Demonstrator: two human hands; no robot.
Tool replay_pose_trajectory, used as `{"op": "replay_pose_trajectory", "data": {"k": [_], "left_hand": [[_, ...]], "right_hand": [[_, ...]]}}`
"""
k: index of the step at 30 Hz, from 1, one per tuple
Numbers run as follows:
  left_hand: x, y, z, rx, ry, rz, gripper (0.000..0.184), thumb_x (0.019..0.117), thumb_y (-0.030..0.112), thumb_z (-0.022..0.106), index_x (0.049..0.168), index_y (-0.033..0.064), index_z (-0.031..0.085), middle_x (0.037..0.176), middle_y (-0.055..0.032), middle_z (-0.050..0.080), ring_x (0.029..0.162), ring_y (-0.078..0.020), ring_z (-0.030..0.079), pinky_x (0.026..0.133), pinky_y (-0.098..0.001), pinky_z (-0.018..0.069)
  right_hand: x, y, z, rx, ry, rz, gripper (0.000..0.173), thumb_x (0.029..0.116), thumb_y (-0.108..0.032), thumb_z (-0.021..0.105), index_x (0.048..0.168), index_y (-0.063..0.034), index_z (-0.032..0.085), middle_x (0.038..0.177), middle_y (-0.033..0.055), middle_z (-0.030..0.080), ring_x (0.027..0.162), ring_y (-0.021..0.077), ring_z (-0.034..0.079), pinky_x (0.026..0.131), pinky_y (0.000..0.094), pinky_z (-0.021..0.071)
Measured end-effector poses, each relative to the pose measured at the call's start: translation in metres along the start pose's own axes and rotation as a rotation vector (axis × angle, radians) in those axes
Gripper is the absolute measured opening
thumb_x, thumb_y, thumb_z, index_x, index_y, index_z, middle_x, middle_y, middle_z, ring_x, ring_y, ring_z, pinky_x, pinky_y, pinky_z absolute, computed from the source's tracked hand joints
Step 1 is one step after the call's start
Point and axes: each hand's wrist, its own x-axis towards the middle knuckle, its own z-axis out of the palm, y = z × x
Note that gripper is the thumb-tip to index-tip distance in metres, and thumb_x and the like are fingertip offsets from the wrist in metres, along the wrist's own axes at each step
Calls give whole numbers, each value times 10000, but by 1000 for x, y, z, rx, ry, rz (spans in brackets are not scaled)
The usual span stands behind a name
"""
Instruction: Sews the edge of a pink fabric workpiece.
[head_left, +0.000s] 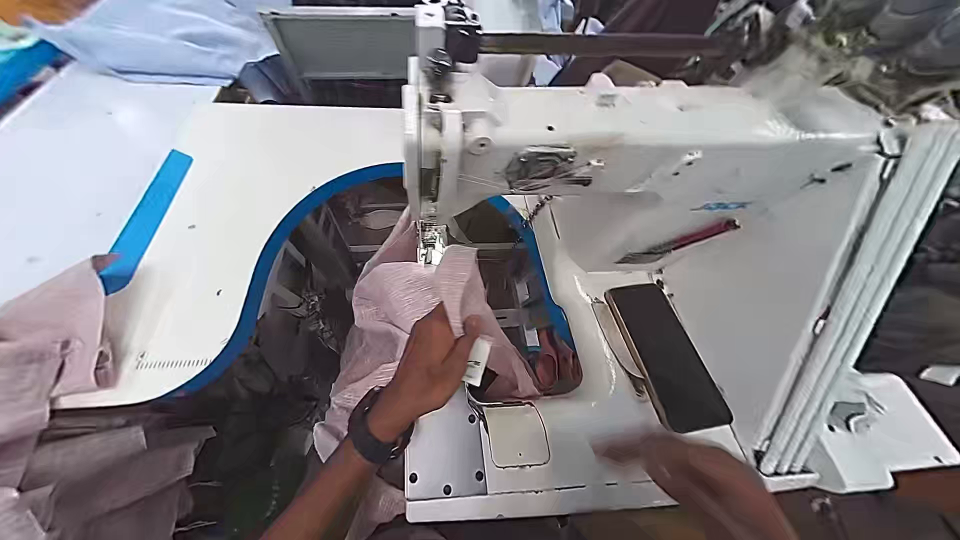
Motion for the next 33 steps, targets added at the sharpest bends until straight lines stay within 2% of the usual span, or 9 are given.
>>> {"op": "replay_pose_trajectory", "data": {"k": [2,5,10,14,16,20,24,28,33], "left_hand": [[5,14,1,31,-26,56,393,1061,296,469,1116,-40,665,1003,-122,702,964,-137,686,879,-359,556],[0,5,-40,33,143,55,376,1013,366,578,1068,29,736,1076,-92,701,1020,-152,677,910,-377,565],[-49,-93,-147,272,560,-231,458,904,24,620,1353,-64,605,1331,-323,590,1255,-474,563,1043,-650,422],[-43,-31,-76,376,406,72,363,901,-1,592,1252,-34,677,1208,-211,699,985,-340,728,796,-512,604],[-46,-20,-46,431,403,195,290,844,7,642,1120,-34,718,1148,-171,725,825,-272,751,638,-417,617],[-103,-38,-90,371,103,-185,287,817,-22,740,1097,-66,696,901,-265,714,780,-452,707,712,-647,539],[-109,23,-67,136,-364,19,185,923,111,702,848,-58,694,703,-202,658,675,-367,678,642,-541,526],[-3,-30,-31,212,129,-44,248,994,174,613,1121,-32,664,1015,-185,702,897,-310,711,811,-502,577],[16,-33,-3,376,347,-85,337,1006,230,528,1120,-65,643,985,-213,682,855,-352,702,731,-495,572]], "right_hand": [[86,5,46,-227,75,-233,348,1000,-373,617,1202,-113,730,1125,14,748,1054,98,691,921,334,574],[150,-26,95,-121,136,-295,133,926,-101,652,882,4,721,779,7,700,739,-5,649,698,190,546],[171,-46,6,-194,570,37,202,1036,-63,488,900,-46,636,723,-96,621,654,-66,599,628,146,522],[174,-59,106,-731,384,-151,361,975,-96,585,1264,118,621,1010,238,716,869,277,714,768,445,585],[186,-44,156,-963,197,-388,298,874,-75,648,1135,23,752,764,209,691,627,366,702,520,498,552],[223,-32,104,-925,132,-389,189,869,10,622,962,-32,781,857,199,734,781,412,723,658,579,557],[204,-13,128,-817,65,-395,156,891,-64,624,947,-32,766,785,193,695,680,389,698,562,530,535],[198,-35,81,-759,105,48,479,933,-168,696,1364,17,604,1099,252,724,985,424,711,861,614,550],[191,-20,5,-941,394,258,320,1043,-176,563,953,112,672,891,320,667,917,497,660,817,661,451]]}}
